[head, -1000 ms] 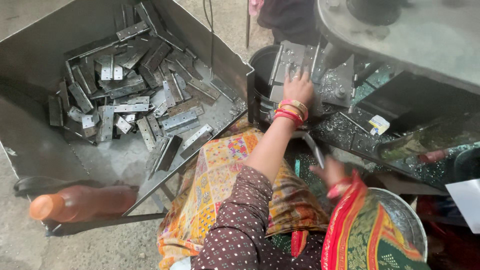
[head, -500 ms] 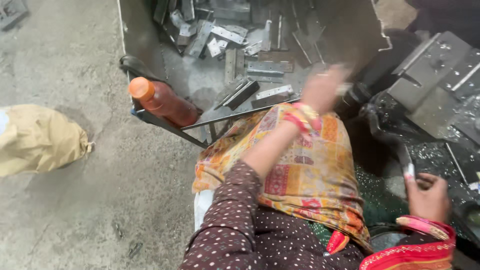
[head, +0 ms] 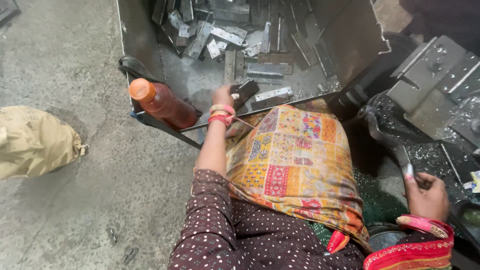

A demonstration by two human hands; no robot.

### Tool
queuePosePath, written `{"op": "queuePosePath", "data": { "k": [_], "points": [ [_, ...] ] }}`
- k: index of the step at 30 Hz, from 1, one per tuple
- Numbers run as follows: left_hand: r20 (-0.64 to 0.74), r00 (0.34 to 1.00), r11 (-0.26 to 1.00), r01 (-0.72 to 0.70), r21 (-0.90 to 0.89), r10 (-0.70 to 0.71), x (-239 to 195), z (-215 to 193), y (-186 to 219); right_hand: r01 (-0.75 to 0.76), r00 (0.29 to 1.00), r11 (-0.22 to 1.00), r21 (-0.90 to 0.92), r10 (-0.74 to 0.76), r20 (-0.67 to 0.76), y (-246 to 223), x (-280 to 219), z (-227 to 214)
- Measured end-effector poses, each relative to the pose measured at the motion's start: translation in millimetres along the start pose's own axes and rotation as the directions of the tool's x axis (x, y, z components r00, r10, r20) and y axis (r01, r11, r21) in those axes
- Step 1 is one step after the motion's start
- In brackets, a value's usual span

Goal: The person takes metal plates from a large bin and places them one at a time into a punching machine. The person pulls a hand lever on the machine to process each plate and then places the finished plate into a bucket.

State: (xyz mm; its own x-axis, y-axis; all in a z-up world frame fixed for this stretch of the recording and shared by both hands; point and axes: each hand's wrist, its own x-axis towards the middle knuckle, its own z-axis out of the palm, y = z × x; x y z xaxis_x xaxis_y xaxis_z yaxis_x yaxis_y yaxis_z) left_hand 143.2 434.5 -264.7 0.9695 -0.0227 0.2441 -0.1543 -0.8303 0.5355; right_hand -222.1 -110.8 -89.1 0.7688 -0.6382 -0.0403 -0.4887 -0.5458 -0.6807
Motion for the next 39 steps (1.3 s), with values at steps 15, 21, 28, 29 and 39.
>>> {"op": "queuePosePath", "data": {
  "k": [15,21,28,29,39],
  "points": [
    [-0.292,0.953,0.972,0.016,-0.233,-0.085,45.3,-86.5,147.7,0.032,0.998,0.982,-0.185,-0.042,-0.051,-9.5,-3.6,8.6],
    [-0.209,0.909,0.905,0.286,-0.315,-0.36,61.6,-91.9,146.6,-0.039,0.999,0.998,-0.059,0.039,-0.002,-17.5,-6.5,9.3],
    [-0.153,0.986,0.957,0.015,-0.29,-0.062,36.4,-97.4,239.5,0.128,0.988,0.961,-0.245,-0.144,-0.049,-11.9,-5.1,18.4],
    [-0.15,0.988,0.934,-0.074,-0.351,0.021,31.7,-97.4,263.9,0.13,0.987,0.959,-0.251,-0.15,-0.061,-12.0,-5.6,17.8],
    [-0.028,0.699,0.696,-0.705,0.139,0.714,-35.1,-23.3,469.7,0.036,0.989,0.973,-0.227,-0.067,-0.13,-24.6,-17.3,27.5]
  ]
}}
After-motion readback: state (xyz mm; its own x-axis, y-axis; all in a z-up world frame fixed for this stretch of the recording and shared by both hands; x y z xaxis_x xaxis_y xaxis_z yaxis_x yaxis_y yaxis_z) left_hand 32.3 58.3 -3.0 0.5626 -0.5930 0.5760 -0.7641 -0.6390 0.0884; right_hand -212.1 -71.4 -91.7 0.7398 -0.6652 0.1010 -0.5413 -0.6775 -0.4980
